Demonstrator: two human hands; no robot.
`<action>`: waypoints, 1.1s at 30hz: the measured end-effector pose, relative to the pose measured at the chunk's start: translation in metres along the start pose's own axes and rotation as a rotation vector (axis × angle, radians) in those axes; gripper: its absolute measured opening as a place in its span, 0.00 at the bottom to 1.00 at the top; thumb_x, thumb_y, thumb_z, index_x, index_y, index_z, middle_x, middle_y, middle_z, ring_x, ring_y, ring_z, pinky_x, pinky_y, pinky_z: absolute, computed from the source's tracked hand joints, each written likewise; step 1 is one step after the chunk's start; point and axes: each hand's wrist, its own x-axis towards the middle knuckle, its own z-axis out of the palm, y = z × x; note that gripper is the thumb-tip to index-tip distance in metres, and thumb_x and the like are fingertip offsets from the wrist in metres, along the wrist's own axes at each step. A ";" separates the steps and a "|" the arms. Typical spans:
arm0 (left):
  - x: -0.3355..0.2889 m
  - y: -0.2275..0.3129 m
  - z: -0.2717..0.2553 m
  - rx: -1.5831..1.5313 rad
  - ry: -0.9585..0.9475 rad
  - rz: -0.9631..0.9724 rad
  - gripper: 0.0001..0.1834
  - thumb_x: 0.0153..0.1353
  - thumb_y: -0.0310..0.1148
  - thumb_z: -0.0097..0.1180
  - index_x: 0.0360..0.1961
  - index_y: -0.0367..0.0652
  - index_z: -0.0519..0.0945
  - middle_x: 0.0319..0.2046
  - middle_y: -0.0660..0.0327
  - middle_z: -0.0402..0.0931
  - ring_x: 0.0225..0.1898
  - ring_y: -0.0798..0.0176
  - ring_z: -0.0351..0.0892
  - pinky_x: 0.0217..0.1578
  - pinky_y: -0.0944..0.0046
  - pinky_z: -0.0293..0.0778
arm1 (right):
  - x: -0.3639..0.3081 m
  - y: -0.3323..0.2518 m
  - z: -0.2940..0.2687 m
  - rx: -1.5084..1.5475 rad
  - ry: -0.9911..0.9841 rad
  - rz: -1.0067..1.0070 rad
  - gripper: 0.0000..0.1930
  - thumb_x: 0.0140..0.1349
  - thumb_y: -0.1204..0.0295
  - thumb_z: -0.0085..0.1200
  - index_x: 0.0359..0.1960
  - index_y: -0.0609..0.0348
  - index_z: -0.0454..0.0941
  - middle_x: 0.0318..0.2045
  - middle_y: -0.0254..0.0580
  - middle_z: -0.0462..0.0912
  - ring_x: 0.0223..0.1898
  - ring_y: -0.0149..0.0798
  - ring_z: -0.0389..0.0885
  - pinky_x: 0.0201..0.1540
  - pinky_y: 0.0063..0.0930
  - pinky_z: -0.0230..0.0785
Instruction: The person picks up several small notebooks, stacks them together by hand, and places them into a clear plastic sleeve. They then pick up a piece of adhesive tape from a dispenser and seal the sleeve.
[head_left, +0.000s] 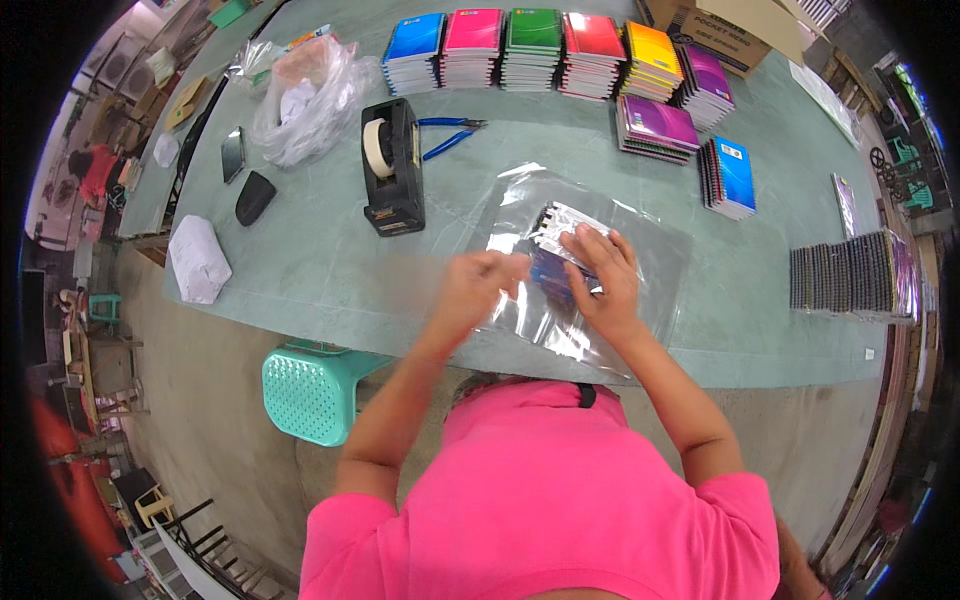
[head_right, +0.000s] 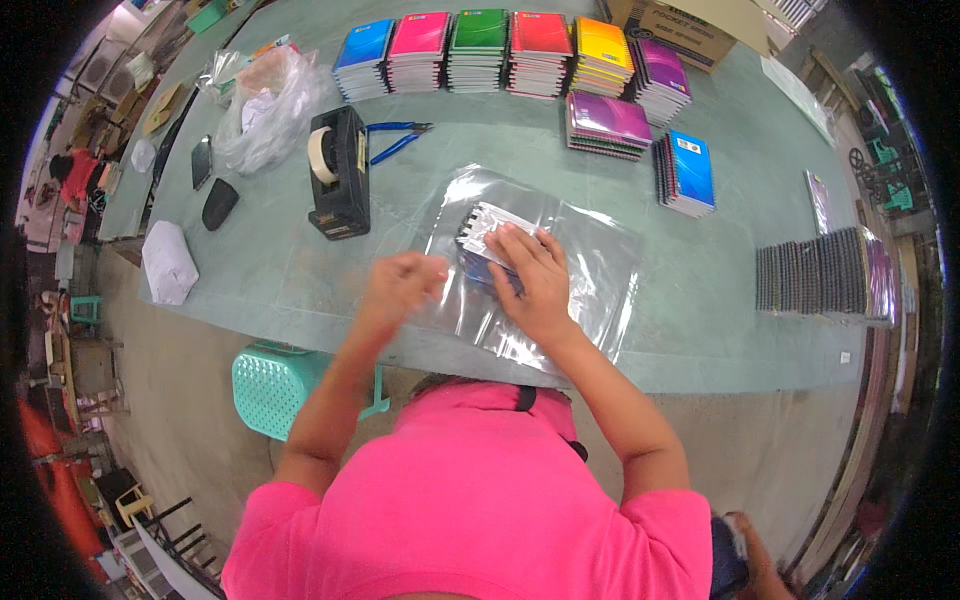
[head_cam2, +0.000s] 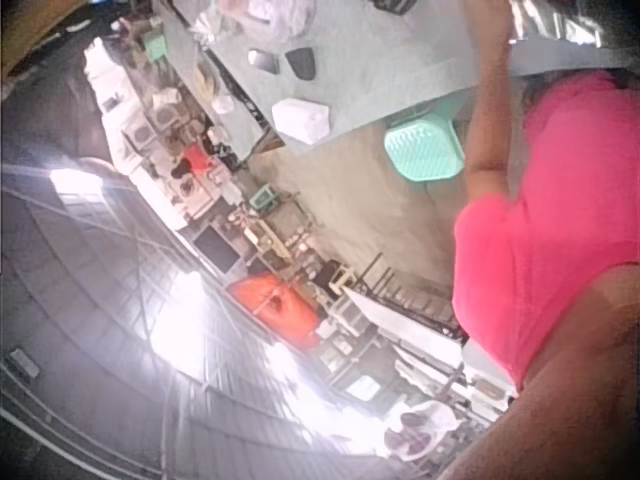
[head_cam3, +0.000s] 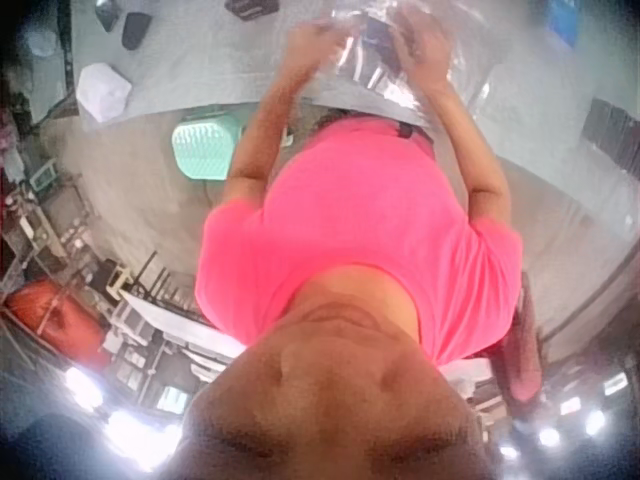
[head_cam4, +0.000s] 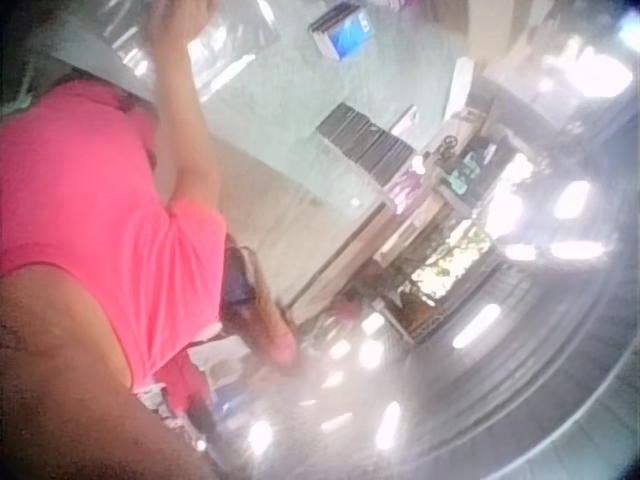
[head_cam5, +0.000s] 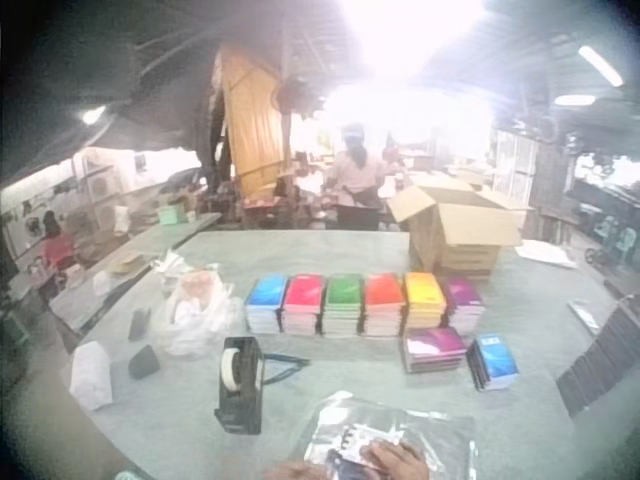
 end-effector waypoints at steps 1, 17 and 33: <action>0.002 0.001 0.020 -0.045 -0.015 -0.012 0.16 0.57 0.43 0.58 0.26 0.39 0.81 0.16 0.67 0.74 0.17 0.76 0.67 0.17 0.73 0.61 | -0.001 0.000 0.000 0.017 -0.011 0.013 0.26 0.52 0.76 0.56 0.55 0.60 0.66 0.44 0.34 0.81 0.54 0.38 0.72 0.60 0.38 0.54; 0.040 -0.018 0.035 0.404 0.209 0.431 0.36 0.35 0.31 0.73 0.48 0.40 0.69 0.43 0.58 0.72 0.38 0.64 0.73 0.34 0.64 0.70 | 0.047 0.029 -0.028 0.179 -0.418 0.670 0.31 0.51 0.51 0.58 0.49 0.64 0.71 0.42 0.53 0.78 0.41 0.50 0.78 0.42 0.39 0.69; 0.002 0.069 0.232 0.549 -0.840 1.283 0.29 0.40 0.31 0.65 0.48 0.46 0.72 0.55 0.48 0.61 0.59 0.41 0.56 0.60 0.45 0.54 | -0.112 0.079 -0.217 -0.294 0.291 0.996 0.31 0.57 0.46 0.50 0.54 0.56 0.70 0.55 0.51 0.70 0.55 0.45 0.70 0.54 0.36 0.62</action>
